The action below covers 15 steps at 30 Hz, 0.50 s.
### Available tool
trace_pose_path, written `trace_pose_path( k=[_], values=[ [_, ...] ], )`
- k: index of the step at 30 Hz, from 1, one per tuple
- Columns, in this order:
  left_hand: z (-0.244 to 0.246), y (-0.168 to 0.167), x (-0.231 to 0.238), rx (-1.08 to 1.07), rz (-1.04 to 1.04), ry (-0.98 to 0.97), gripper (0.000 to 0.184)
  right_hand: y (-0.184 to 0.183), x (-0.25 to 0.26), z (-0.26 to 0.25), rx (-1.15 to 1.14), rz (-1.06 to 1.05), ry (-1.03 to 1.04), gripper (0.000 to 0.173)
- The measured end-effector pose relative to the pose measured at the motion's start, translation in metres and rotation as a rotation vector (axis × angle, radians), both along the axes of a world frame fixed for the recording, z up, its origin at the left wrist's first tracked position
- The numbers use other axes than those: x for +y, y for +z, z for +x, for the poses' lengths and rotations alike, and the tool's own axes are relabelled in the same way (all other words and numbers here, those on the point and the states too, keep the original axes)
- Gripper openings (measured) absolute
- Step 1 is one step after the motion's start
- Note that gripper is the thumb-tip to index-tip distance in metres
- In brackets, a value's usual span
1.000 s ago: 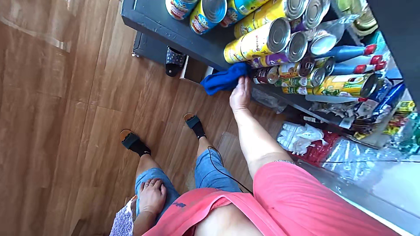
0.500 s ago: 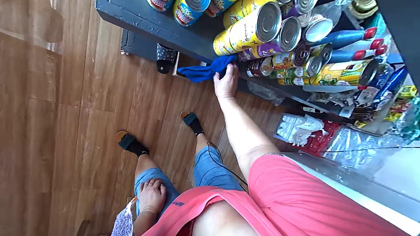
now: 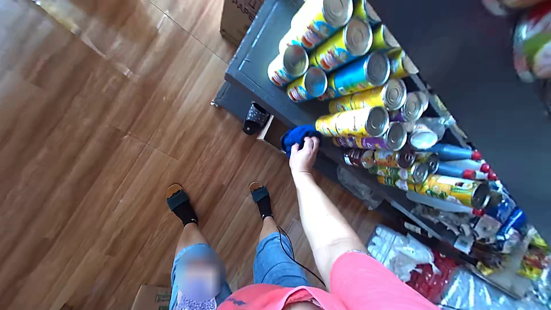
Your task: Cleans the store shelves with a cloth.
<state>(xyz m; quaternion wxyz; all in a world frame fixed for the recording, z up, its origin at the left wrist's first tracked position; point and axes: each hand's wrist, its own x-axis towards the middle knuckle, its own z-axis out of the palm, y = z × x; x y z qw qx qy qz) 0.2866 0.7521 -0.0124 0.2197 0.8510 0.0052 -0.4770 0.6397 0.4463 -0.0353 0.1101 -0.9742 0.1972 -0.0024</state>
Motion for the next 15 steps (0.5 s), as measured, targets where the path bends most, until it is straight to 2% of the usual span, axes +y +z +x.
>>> trace_pose_path(
  k=[3,7,10,12,15],
  values=[
    [0.002,0.006,0.007,0.065,-0.029,0.063,0.045,-0.001,0.035,0.026,-0.072,0.049,-0.053,0.037],
    [-0.003,0.004,0.016,0.006,-0.06,0.141,0.044,0.01,0.075,0.051,-0.18,0.117,0.145,0.03],
    [0.001,0.005,0.021,0.04,-0.063,0.152,0.045,0.044,0.112,0.073,-0.203,0.277,0.148,0.03],
    [0.01,0.009,0.024,0.095,-0.058,0.164,0.044,0.071,0.131,0.089,-0.328,0.347,0.163,0.03],
    [0.018,0.015,0.028,0.104,-0.068,0.22,0.04,0.104,0.149,0.116,-0.61,0.247,0.221,0.034]
  ],
)
